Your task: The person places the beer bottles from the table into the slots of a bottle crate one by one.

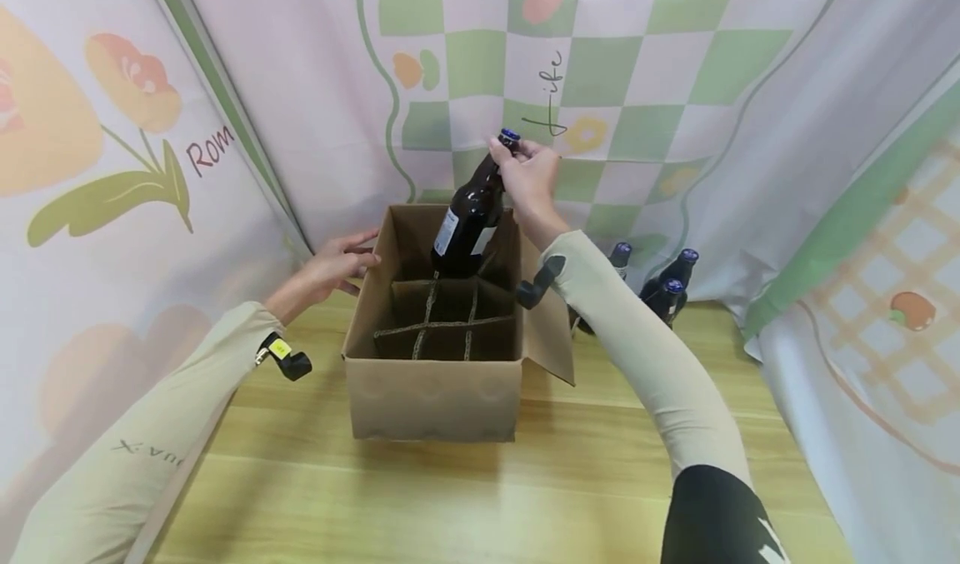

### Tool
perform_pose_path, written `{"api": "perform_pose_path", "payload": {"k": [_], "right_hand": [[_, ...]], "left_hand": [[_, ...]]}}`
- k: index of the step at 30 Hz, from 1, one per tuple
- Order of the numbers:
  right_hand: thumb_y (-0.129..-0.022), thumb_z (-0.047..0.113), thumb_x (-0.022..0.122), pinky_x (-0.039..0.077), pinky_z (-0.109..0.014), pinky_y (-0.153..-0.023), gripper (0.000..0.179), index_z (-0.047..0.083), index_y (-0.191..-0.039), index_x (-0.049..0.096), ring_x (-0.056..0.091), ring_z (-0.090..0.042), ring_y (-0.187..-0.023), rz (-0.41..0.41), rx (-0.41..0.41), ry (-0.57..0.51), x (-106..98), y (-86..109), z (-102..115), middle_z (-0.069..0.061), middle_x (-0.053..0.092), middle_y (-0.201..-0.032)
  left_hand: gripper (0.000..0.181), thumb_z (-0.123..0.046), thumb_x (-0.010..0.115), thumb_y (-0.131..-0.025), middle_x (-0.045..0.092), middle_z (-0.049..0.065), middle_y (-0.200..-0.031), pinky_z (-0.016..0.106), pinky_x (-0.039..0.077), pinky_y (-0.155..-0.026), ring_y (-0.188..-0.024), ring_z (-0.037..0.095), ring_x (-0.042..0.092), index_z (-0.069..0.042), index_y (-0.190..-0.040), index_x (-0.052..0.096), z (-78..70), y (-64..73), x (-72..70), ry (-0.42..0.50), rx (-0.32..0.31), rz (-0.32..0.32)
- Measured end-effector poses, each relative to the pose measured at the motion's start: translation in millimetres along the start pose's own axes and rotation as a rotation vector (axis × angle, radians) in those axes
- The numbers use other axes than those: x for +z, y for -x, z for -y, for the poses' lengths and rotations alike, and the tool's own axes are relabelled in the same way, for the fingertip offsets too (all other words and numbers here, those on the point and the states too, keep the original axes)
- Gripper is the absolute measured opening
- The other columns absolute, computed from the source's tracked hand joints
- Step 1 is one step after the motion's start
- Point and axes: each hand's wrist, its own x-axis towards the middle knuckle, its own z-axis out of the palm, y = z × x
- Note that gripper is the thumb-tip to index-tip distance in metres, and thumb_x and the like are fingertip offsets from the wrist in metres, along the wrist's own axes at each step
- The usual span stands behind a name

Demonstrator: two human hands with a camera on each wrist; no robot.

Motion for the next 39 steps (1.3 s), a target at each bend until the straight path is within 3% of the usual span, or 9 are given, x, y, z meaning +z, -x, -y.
{"api": "perform_pose_path", "payload": {"k": [7,17,20,23,26,28,31,34,39], "right_hand": [[-0.101,0.013,0.069,0.062,-0.019,-0.070,0.036,-0.005,-0.132,0.067,0.068,-0.012,-0.083,-0.027,0.062,0.086,24.6,-7.7,-19.5,-0.022,0.071,-0.129],[-0.100,0.022,0.073,0.056,-0.020,-0.070,0.037,-0.005,-0.126,0.071,0.064,-0.009,-0.076,-0.045,0.101,0.157,54.4,-7.8,-55.7,-0.017,0.075,-0.116],[-0.099,0.023,0.074,0.055,-0.022,-0.067,0.037,-0.004,-0.125,0.071,0.063,-0.010,-0.071,-0.031,0.110,0.165,55.7,-9.5,-61.2,-0.010,0.076,-0.102],[-0.098,0.022,0.076,0.050,-0.023,-0.058,0.036,-0.005,-0.120,0.071,0.056,-0.009,-0.059,-0.001,0.070,0.197,55.5,-12.4,-62.7,-0.001,0.069,-0.079],[-0.098,0.022,0.076,0.044,-0.022,-0.051,0.035,-0.006,-0.118,0.070,0.049,-0.007,-0.051,0.039,0.021,0.244,55.0,-15.1,-62.7,0.002,0.063,-0.069],[-0.098,0.023,0.076,0.044,-0.022,-0.051,0.036,-0.006,-0.118,0.069,0.050,-0.006,-0.052,0.066,-0.009,0.281,55.0,-16.3,-62.7,-0.001,0.068,-0.073],[-0.098,0.023,0.076,0.052,-0.019,-0.057,0.038,-0.007,-0.120,0.069,0.060,-0.007,-0.062,0.110,-0.039,0.322,55.5,-16.8,-62.8,-0.012,0.078,-0.095],[-0.099,0.020,0.074,0.055,-0.018,-0.064,0.037,-0.009,-0.122,0.068,0.068,-0.012,-0.077,0.182,-0.073,0.356,57.6,-17.2,-62.7,-0.023,0.076,-0.116],[-0.098,0.014,0.075,0.054,-0.016,-0.065,0.031,-0.009,-0.119,0.069,0.071,-0.021,-0.086,0.350,-0.145,0.544,65.6,-10.6,-75.2,-0.025,0.076,-0.112]], "left_hand": [[0.071,-0.008,0.056,-0.104,0.046,0.024,-0.159,0.031,0.065,-0.067,-0.110,0.035,0.064,-0.020,-0.167,0.025,3.0,-0.4,-2.3,-0.009,0.013,0.005],[0.071,-0.010,0.056,-0.104,0.042,0.024,-0.162,0.030,0.065,-0.066,-0.117,0.035,0.061,-0.020,-0.167,0.026,11.8,2.9,-7.6,-0.032,0.027,0.006],[0.071,-0.010,0.057,-0.104,0.041,0.024,-0.162,0.029,0.064,-0.065,-0.118,0.036,0.061,-0.020,-0.167,0.025,12.1,2.3,-7.2,-0.024,0.027,0.012],[0.071,-0.009,0.056,-0.104,0.040,0.024,-0.163,0.028,0.064,-0.064,-0.120,0.037,0.060,-0.020,-0.168,0.025,11.2,1.3,-7.8,-0.022,0.026,0.012],[0.071,-0.010,0.056,-0.104,0.040,0.024,-0.163,0.028,0.064,-0.064,-0.123,0.038,0.059,-0.020,-0.168,0.025,10.4,0.5,-8.5,-0.021,0.023,0.008],[0.071,-0.010,0.056,-0.105,0.041,0.024,-0.162,0.028,0.064,-0.065,-0.125,0.039,0.059,-0.020,-0.168,0.025,10.0,0.8,-9.0,-0.022,0.020,0.005],[0.070,-0.011,0.056,-0.105,0.042,0.024,-0.162,0.029,0.064,-0.067,-0.125,0.040,0.059,-0.021,-0.168,0.025,9.6,1.5,-9.8,-0.031,0.018,0.004],[0.071,-0.011,0.056,-0.105,0.042,0.025,-0.161,0.031,0.065,-0.069,-0.123,0.039,0.059,-0.022,-0.168,0.024,8.7,2.0,-11.3,-0.038,0.018,0.003],[0.070,-0.011,0.057,-0.105,0.049,0.024,-0.156,0.032,0.065,-0.068,-0.118,0.036,0.061,-0.023,-0.167,0.027,7.8,3.0,-11.6,-0.046,0.020,-0.019]]}}
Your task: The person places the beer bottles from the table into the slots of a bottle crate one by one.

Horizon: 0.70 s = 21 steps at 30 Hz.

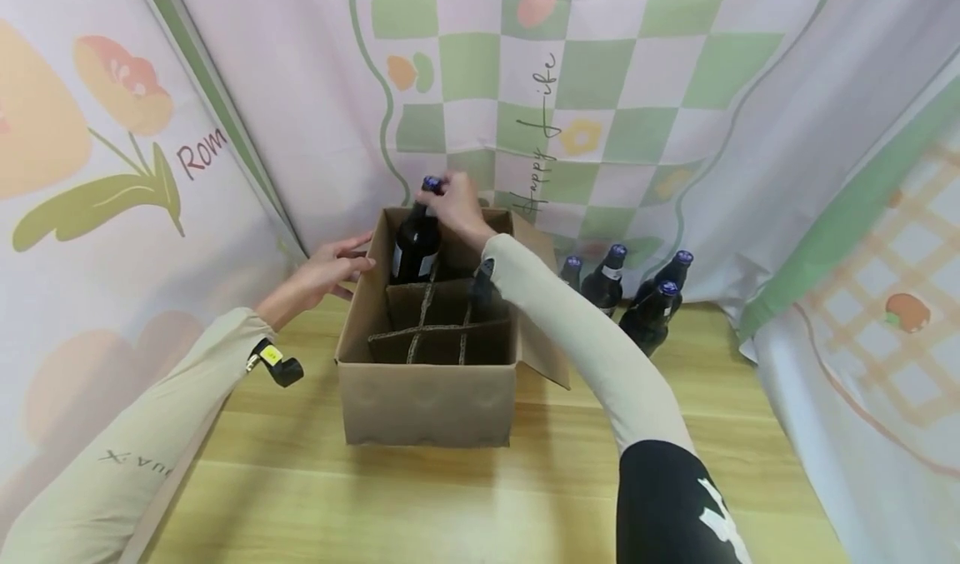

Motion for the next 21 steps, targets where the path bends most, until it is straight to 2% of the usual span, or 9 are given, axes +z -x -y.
{"api": "perform_pose_path", "payload": {"k": [3,5,7,10,14,16,19,21], "right_hand": [[-0.095,0.013,0.078,0.052,-0.017,-0.057,0.021,-0.006,-0.099,0.071,0.068,-0.018,-0.070,0.093,-0.045,0.151,16.9,7.1,-15.2,-0.015,0.074,-0.087],[-0.094,0.013,0.080,0.045,-0.019,-0.049,0.026,-0.001,-0.079,0.065,0.058,-0.015,-0.055,0.139,-0.051,0.243,25.8,11.0,-28.7,-0.006,0.064,-0.067],[-0.091,0.013,0.082,0.040,-0.020,-0.046,0.036,0.005,-0.065,0.058,0.050,-0.010,-0.048,0.183,-0.036,0.308,30.4,12.2,-40.5,0.000,0.055,-0.056],[-0.086,0.014,0.085,0.035,-0.022,-0.043,0.048,0.010,-0.055,0.049,0.042,-0.009,-0.042,0.235,-0.031,0.372,36.1,1.7,-65.0,0.004,0.047,-0.047],[-0.080,0.017,0.090,0.031,-0.021,-0.039,0.054,0.013,-0.049,0.047,0.036,-0.007,-0.038,0.289,-0.042,0.406,44.7,-17.8,-95.9,0.006,0.044,-0.043],[-0.079,0.017,0.091,0.034,-0.021,-0.039,0.054,0.013,-0.049,0.046,0.040,-0.008,-0.037,0.320,-0.032,0.426,46.2,-21.3,-100.8,0.005,0.046,-0.042],[-0.082,0.014,0.089,0.050,-0.024,-0.046,0.050,0.011,-0.053,0.048,0.057,-0.014,-0.044,0.394,0.013,0.453,39.1,-12.2,-78.7,0.001,0.056,-0.047],[-0.085,0.011,0.086,0.059,-0.029,-0.057,0.038,0.005,-0.061,0.057,0.061,-0.013,-0.048,0.451,0.041,0.460,30.0,0.6,-50.8,-0.006,0.064,-0.056]], "left_hand": [[0.070,-0.011,0.058,-0.104,0.051,0.023,-0.154,0.032,0.065,-0.068,-0.113,0.034,0.063,-0.024,-0.166,0.029,0.6,0.0,5.4,-0.006,0.005,-0.003],[0.070,-0.012,0.058,-0.104,0.050,0.023,-0.156,0.033,0.066,-0.068,-0.110,0.032,0.065,-0.023,-0.166,0.029,1.0,0.1,10.8,-0.015,0.009,0.006],[0.070,-0.012,0.057,-0.104,0.048,0.022,-0.158,0.033,0.066,-0.068,-0.108,0.029,0.065,-0.023,-0.167,0.028,1.1,0.7,15.8,-0.020,0.009,0.015],[0.070,-0.011,0.057,-0.104,0.049,0.023,-0.157,0.030,0.064,-0.064,-0.101,0.025,0.063,-0.023,-0.167,0.028,1.1,1.9,19.4,-0.012,0.003,0.007],[0.071,-0.011,0.058,-0.104,0.053,0.022,-0.153,0.027,0.061,-0.060,-0.093,0.020,0.061,-0.024,-0.167,0.029,0.2,1.6,19.7,0.008,-0.003,0.003],[0.071,-0.011,0.057,-0.103,0.053,0.022,-0.153,0.026,0.061,-0.060,-0.092,0.019,0.060,-0.024,-0.167,0.028,-0.1,0.7,19.5,0.006,0.000,0.012],[0.072,-0.010,0.057,-0.103,0.051,0.021,-0.153,0.026,0.060,-0.058,-0.092,0.019,0.059,-0.025,-0.167,0.028,0.2,-0.7,18.6,0.008,-0.003,0.016],[0.073,-0.009,0.056,-0.103,0.049,0.021,-0.154,0.026,0.059,-0.057,-0.093,0.018,0.058,-0.024,-0.168,0.027,0.2,-1.1,17.8,0.004,-0.006,0.019]]}}
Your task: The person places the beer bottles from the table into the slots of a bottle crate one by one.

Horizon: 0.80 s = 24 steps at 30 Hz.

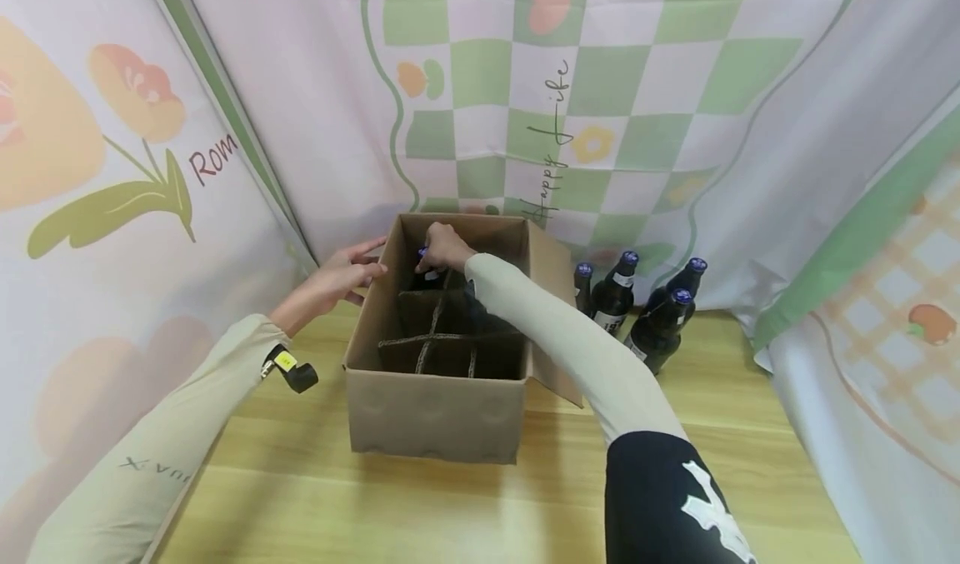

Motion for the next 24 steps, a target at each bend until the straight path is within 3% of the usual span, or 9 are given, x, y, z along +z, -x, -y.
{"api": "perform_pose_path", "payload": {"k": [3,7,9,13,17,21,24], "right_hand": [[-0.089,0.008,0.082,0.065,-0.039,-0.071,0.024,0.000,-0.073,0.066,0.071,-0.027,-0.062,0.053,-0.013,-0.012,-14.5,18.2,16.8,-0.012,0.071,-0.069],[-0.091,0.007,0.081,0.065,-0.047,-0.080,0.014,-0.004,-0.086,0.072,0.074,-0.041,-0.087,0.056,-0.040,-0.026,-15.6,15.6,11.7,-0.012,0.072,-0.077],[-0.091,0.006,0.081,0.065,-0.047,-0.081,0.014,-0.006,-0.090,0.073,0.074,-0.042,-0.088,0.067,-0.047,-0.032,-16.5,14.9,10.3,-0.009,0.071,-0.078],[-0.090,0.006,0.081,0.065,-0.043,-0.076,0.015,-0.003,-0.084,0.071,0.074,-0.040,-0.082,0.096,-0.089,-0.003,-18.2,9.6,6.7,-0.008,0.070,-0.073],[-0.090,0.009,0.083,0.059,-0.031,-0.063,0.015,-0.001,-0.084,0.073,0.068,-0.026,-0.066,0.108,-0.124,0.068,-19.4,7.2,5.6,-0.005,0.068,-0.071],[-0.091,0.012,0.082,0.051,-0.026,-0.063,0.016,-0.002,-0.096,0.076,0.060,-0.016,-0.067,0.101,-0.163,0.151,-23.1,10.1,7.0,-0.011,0.074,-0.084],[-0.093,0.011,0.080,0.059,-0.032,-0.074,0.020,-0.003,-0.106,0.075,0.069,-0.024,-0.081,0.111,-0.199,0.166,-32.6,15.9,8.0,-0.017,0.077,-0.100]], "left_hand": [[0.073,-0.008,0.055,-0.103,0.049,0.022,-0.155,0.026,0.059,-0.057,-0.091,0.018,0.059,-0.023,-0.168,0.025,-2.6,0.1,0.3,0.003,-0.002,0.006],[0.074,-0.006,0.053,-0.102,0.048,0.024,-0.155,0.025,0.059,-0.056,-0.085,0.016,0.059,-0.020,-0.168,0.023,-5.0,1.7,0.1,0.006,0.003,0.012],[0.074,-0.005,0.053,-0.103,0.048,0.026,-0.154,0.026,0.060,-0.056,-0.082,0.014,0.059,-0.019,-0.168,0.022,-5.2,2.3,0.6,0.000,0.007,0.014],[0.074,-0.005,0.052,-0.103,0.049,0.025,-0.152,0.026,0.058,-0.055,-0.085,0.014,0.058,-0.019,-0.169,0.021,-6.9,2.7,2.5,-0.018,0.001,0.014],[0.074,-0.004,0.050,-0.103,0.050,0.025,-0.150,0.024,0.056,-0.053,-0.092,0.019,0.059,-0.018,-0.169,0.020,-9.7,3.7,4.2,-0.031,-0.009,0.014],[0.073,-0.004,0.048,-0.104,0.050,0.027,-0.149,0.023,0.055,-0.052,-0.092,0.021,0.058,-0.017,-0.169,0.019,-11.3,4.5,3.9,-0.042,-0.014,0.011],[0.073,-0.004,0.048,-0.104,0.050,0.027,-0.149,0.023,0.056,-0.053,-0.092,0.021,0.058,-0.017,-0.169,0.018,-11.3,4.0,2.9,-0.055,-0.012,0.009]]}}
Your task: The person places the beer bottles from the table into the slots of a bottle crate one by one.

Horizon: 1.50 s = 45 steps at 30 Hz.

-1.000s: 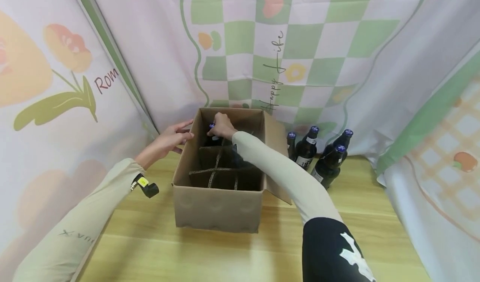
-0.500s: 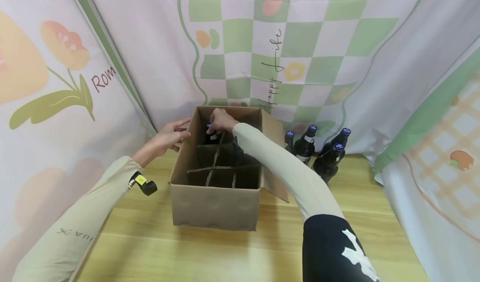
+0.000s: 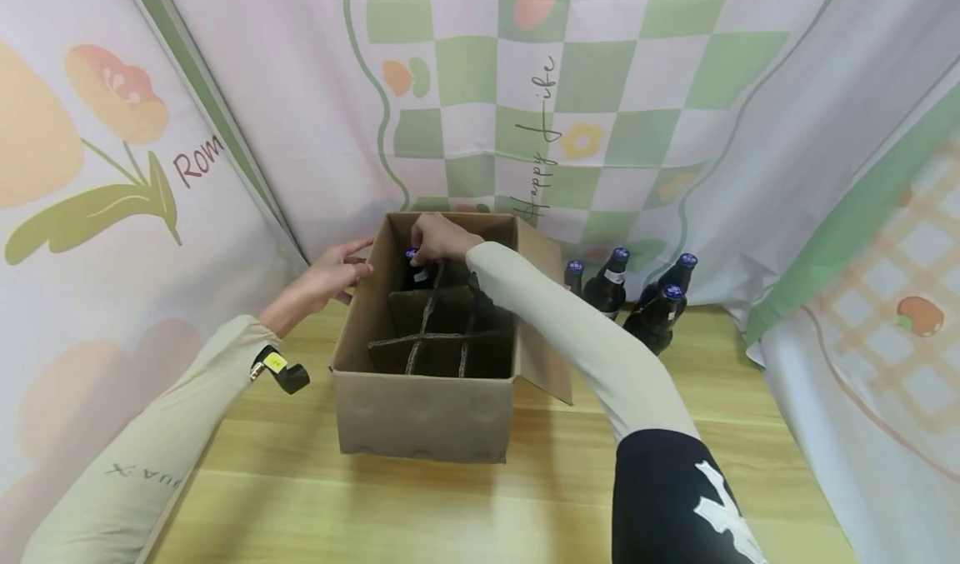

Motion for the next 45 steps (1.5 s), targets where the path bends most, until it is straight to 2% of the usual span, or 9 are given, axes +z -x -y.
{"api": "perform_pose_path", "payload": {"k": [4,8,10,13,17,21,28,38,45], "right_hand": [[-0.095,0.009,0.076,0.063,-0.040,-0.088,0.021,-0.006,-0.110,0.073,0.073,-0.036,-0.099,-0.025,-0.033,-0.028,-19.6,15.1,-6.4,-0.021,0.076,-0.109],[-0.099,0.007,0.071,0.065,-0.042,-0.088,0.022,-0.009,-0.114,0.070,0.073,-0.039,-0.099,-0.082,0.044,-0.223,-40.6,34.7,-19.6,-0.028,0.074,-0.113],[-0.101,0.006,0.069,0.066,-0.038,-0.083,0.023,-0.010,-0.117,0.068,0.074,-0.034,-0.091,-0.116,0.095,-0.345,-49.4,44.0,-24.4,-0.031,0.072,-0.116],[-0.101,0.005,0.068,0.066,-0.028,-0.075,0.024,-0.012,-0.118,0.068,0.074,-0.018,-0.078,-0.171,0.110,-0.416,-59.4,56.1,-29.6,-0.033,0.071,-0.117],[-0.100,0.003,0.068,0.063,-0.020,-0.065,0.021,-0.014,-0.114,0.068,0.068,-0.005,-0.068,-0.231,0.091,-0.403,-63.2,70.0,-37.3,-0.034,0.072,-0.111],[-0.099,-0.001,0.067,0.065,-0.024,-0.069,0.018,-0.016,-0.110,0.068,0.067,-0.004,-0.067,-0.293,0.080,-0.399,-59.9,83.6,-48.9,-0.035,0.072,-0.106],[-0.101,0.001,0.065,0.064,-0.023,-0.076,0.019,-0.012,-0.114,0.069,0.071,-0.018,-0.083,-0.450,0.109,-0.376,-62.5,113.3,-71.9,-0.032,0.071,-0.110],[-0.104,0.010,0.063,0.051,-0.014,-0.074,0.024,-0.009,-0.115,0.072,0.070,-0.038,-0.101,-0.526,0.208,-0.190,-43.5,167.0,-115.2,-0.028,0.073,-0.113],[-0.107,0.020,0.060,0.058,-0.045,-0.095,0.031,-0.006,-0.122,0.069,0.069,-0.040,-0.109,-0.577,0.264,-0.190,-21.5,191.9,-138.8,-0.027,0.072,-0.119]], "left_hand": [[0.074,-0.003,0.048,-0.104,0.050,0.027,-0.151,0.023,0.055,-0.053,-0.094,0.022,0.058,-0.017,-0.169,0.017,0.7,-1.2,-0.2,-0.004,0.001,0.003],[0.076,-0.002,0.049,-0.102,0.046,0.027,-0.155,0.023,0.056,-0.054,-0.104,0.026,0.057,-0.016,-0.169,0.017,1.0,-2.4,0.3,-0.009,-0.006,0.006],[0.076,-0.001,0.049,-0.102,0.045,0.027,-0.156,0.023,0.056,-0.054,-0.109,0.028,0.057,-0.016,-0.169,0.016,1.4,-1.9,-0.8,-0.015,-0.009,0.007],[0.076,-0.001,0.048,-0.102,0.046,0.028,-0.154,0.023,0.056,-0.054,-0.110,0.030,0.057,-0.015,-0.169,0.016,2.2,-0.7,-2.5,-0.015,-0.013,0.005],[0.074,-0.001,0.048,-0.103,0.048,0.029,-0.150,0.023,0.056,-0.054,-0.103,0.027,0.058,-0.013,-0.169,0.016,4.3,0.5,-4.6,-0.016,-0.010,-0.003],[0.074,0.000,0.047,-0.102,0.048,0.031,-0.147,0.024,0.056,-0.054,-0.099,0.024,0.056,-0.011,-0.169,0.016,6.2,2.7,-5.8,-0.025,-0.007,-0.003],[0.075,0.003,0.046,-0.101,0.051,0.033,-0.136,0.026,0.061,-0.058,-0.089,0.022,0.061,-0.006,-0.168,0.012,1.6,8.2,-4.5,0.001,0.001,-0.008],[0.074,0.004,0.046,-0.101,0.053,0.033,-0.134,0.027,0.061,-0.056,-0.081,0.019,0.060,-0.005,-0.168,0.014,-5.3,4.3,1.9,0.010,0.002,-0.012],[0.073,0.002,0.047,-0.102,0.052,0.033,-0.140,0.024,0.058,-0.054,-0.081,0.019,0.060,-0.008,-0.168,0.016,-6.5,-1.5,1.1,0.005,-0.005,-0.015]]}}
